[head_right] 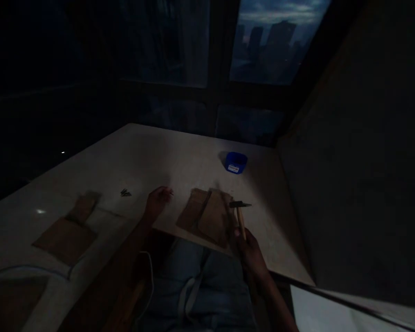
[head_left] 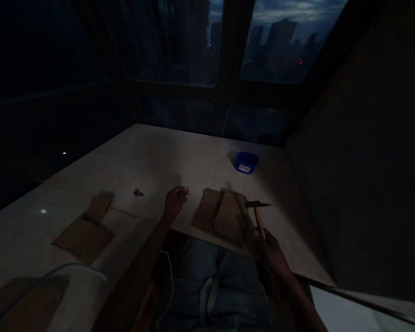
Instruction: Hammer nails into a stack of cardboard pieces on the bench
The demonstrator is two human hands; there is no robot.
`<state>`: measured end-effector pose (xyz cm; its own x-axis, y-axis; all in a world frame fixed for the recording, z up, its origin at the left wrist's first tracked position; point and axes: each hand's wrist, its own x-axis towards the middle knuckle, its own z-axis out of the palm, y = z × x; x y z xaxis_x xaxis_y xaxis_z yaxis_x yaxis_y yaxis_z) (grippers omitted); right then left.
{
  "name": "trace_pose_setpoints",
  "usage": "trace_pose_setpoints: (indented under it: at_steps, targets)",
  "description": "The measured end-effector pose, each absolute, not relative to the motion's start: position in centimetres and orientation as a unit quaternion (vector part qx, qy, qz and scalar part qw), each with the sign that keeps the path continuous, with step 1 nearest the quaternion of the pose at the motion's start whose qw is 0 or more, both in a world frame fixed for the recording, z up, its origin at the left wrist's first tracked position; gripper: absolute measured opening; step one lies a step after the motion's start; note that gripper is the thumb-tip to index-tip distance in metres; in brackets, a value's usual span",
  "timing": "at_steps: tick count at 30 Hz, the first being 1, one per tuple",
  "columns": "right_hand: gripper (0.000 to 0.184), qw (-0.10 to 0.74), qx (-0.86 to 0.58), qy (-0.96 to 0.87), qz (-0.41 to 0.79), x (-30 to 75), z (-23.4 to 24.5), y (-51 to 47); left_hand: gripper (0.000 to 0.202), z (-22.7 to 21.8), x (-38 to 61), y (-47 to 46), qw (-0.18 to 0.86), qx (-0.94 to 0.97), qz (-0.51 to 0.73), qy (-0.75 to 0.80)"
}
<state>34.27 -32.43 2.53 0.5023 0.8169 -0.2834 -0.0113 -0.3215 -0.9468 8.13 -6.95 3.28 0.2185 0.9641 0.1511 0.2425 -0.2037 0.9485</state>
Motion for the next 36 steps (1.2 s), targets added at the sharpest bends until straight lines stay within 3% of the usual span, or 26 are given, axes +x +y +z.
trace_pose_setpoints:
  at_steps: [7, 17, 26, 36]
  targets:
    - [0.06, 0.53, -0.689, -0.284, 0.404, 35.5, 1.2, -30.4, 0.033, 2.1, 20.6, -8.8, 0.569, 0.698, 0.271, 0.339]
    - [0.053, 0.552, -0.678, -0.24, 0.421, 36.5, 0.2, -30.8, 0.03, -1.8, 25.2, -6.9, 0.556, 0.754, 0.211, 0.28]
    - [0.05, 0.553, -0.669, -0.217, 0.446, 36.3, -0.3, -30.8, 0.045, -2.9, 23.8, -7.7, 0.582, 0.708, 0.229, 0.328]
    - [0.055, 0.566, -0.649, -0.192, 0.471, 33.9, 1.1, -30.5, 0.036, -2.7, 23.7, -8.9, 0.47, 0.804, 0.2, 0.305]
